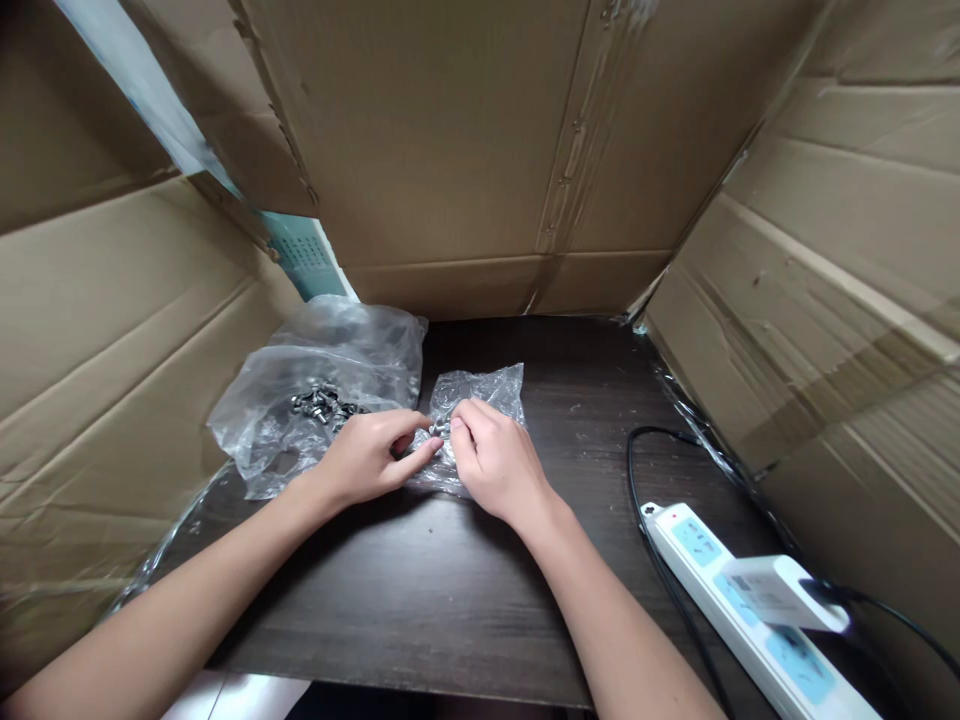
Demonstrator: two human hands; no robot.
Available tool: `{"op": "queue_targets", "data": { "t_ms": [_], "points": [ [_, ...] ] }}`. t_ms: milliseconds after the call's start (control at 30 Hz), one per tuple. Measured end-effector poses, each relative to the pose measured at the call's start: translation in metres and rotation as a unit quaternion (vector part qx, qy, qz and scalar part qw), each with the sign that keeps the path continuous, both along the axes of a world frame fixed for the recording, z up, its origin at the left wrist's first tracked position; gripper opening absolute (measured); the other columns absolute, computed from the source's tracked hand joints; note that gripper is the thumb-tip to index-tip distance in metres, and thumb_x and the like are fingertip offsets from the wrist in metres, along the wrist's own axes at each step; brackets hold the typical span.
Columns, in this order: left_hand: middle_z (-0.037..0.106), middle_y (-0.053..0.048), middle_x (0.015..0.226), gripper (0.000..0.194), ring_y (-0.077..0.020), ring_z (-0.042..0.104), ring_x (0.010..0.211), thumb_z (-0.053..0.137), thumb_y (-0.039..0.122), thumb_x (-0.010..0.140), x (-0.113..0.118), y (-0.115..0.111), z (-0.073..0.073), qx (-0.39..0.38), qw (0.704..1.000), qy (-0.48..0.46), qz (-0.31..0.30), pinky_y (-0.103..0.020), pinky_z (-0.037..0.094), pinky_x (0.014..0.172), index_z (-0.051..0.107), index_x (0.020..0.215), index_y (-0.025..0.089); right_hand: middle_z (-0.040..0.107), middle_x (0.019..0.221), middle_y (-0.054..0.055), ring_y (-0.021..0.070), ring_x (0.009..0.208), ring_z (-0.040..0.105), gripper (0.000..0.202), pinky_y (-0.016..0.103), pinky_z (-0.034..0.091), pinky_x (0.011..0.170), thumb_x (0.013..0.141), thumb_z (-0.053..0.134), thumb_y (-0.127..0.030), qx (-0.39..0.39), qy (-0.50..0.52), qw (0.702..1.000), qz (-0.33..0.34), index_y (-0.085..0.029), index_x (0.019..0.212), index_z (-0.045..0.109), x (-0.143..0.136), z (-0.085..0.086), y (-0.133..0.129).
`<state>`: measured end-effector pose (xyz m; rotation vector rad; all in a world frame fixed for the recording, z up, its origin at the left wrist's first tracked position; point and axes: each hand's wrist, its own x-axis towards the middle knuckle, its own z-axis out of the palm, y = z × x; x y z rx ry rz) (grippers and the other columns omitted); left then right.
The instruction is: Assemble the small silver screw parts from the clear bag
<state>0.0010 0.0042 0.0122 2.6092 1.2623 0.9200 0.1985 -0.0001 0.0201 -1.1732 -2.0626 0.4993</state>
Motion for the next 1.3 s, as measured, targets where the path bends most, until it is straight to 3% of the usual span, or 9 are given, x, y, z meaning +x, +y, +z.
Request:
{"op": "queue_targets", "data": {
  "t_ms": [233,467,667,967,1167,1300],
  "points": [
    [0.062,0.003,0.067,0.030,-0.0128,0.057,0.057,0.057,0.036,0.094,0.0001,-0.0015,0.0046,-0.051,0.998,-0.003,-0.028,-0.024,0.040,0.057,0.063,0.118,0.020,0.051,0.075,-0.001,0.0146,0.066,0.047,0.025,0.029,0.033,0.064,0.099,0.041,-0.020,-0.011,-0.003,1.000,0.013,-0.021,0.074,0.042,-0.0008,-0.0019,-0.0007],
    [0.062,0.002,0.065,0.022,-0.0126,0.055,0.056,0.053,0.035,0.095,0.0011,-0.0024,0.0026,-0.055,0.997,0.005,-0.047,-0.025,0.037,0.056,0.066,0.100,0.017,0.052,0.074,0.000,0.0143,0.066,0.047,0.025,0.029,0.033,0.064,0.098,0.042,-0.020,-0.003,0.004,1.000,0.024,-0.021,0.073,0.044,-0.0008,-0.0024,0.0001],
    [0.065,0.000,0.076,0.021,-0.0149,0.059,0.065,0.050,0.035,0.097,0.0010,-0.0027,0.0065,-0.042,0.998,0.036,-0.026,-0.026,0.038,0.060,0.063,0.101,0.018,0.052,0.073,-0.001,0.0139,0.065,0.046,0.025,0.029,0.031,0.063,0.098,0.042,-0.020,0.005,0.012,1.000,0.011,-0.020,0.073,0.044,-0.0013,-0.0049,0.0008],
    [0.063,-0.003,0.075,0.029,-0.0194,0.059,0.064,0.030,0.033,0.105,0.0039,-0.0047,0.0063,-0.051,0.992,0.117,0.009,-0.029,0.033,0.057,0.047,0.084,0.020,0.050,0.071,0.000,0.0143,0.065,0.046,0.027,0.029,0.032,0.063,0.099,0.039,-0.022,-0.008,0.033,0.999,0.019,-0.020,0.072,0.042,-0.0063,-0.0056,-0.0010],
    [0.059,-0.002,0.072,0.030,-0.0197,0.057,0.062,0.023,0.032,0.105,0.0021,-0.0026,0.0051,-0.059,0.993,0.103,-0.001,-0.030,0.035,0.058,0.042,0.085,0.021,0.061,0.087,0.002,0.0156,0.077,0.055,0.016,0.029,0.039,0.072,0.100,0.040,-0.021,-0.029,0.055,0.997,0.040,-0.020,0.092,0.055,-0.0055,-0.0029,-0.0025],
    [0.060,-0.003,0.075,0.030,-0.0201,0.058,0.065,0.021,0.032,0.105,0.0008,-0.0022,0.0046,-0.069,0.994,0.084,0.001,-0.030,0.038,0.060,0.042,0.087,0.021,0.058,0.083,0.000,0.0149,0.071,0.052,0.006,0.028,0.039,0.067,0.095,0.049,-0.020,-0.026,0.046,0.997,0.055,-0.021,0.095,0.055,-0.0061,-0.0020,-0.0036]
  ]
}}
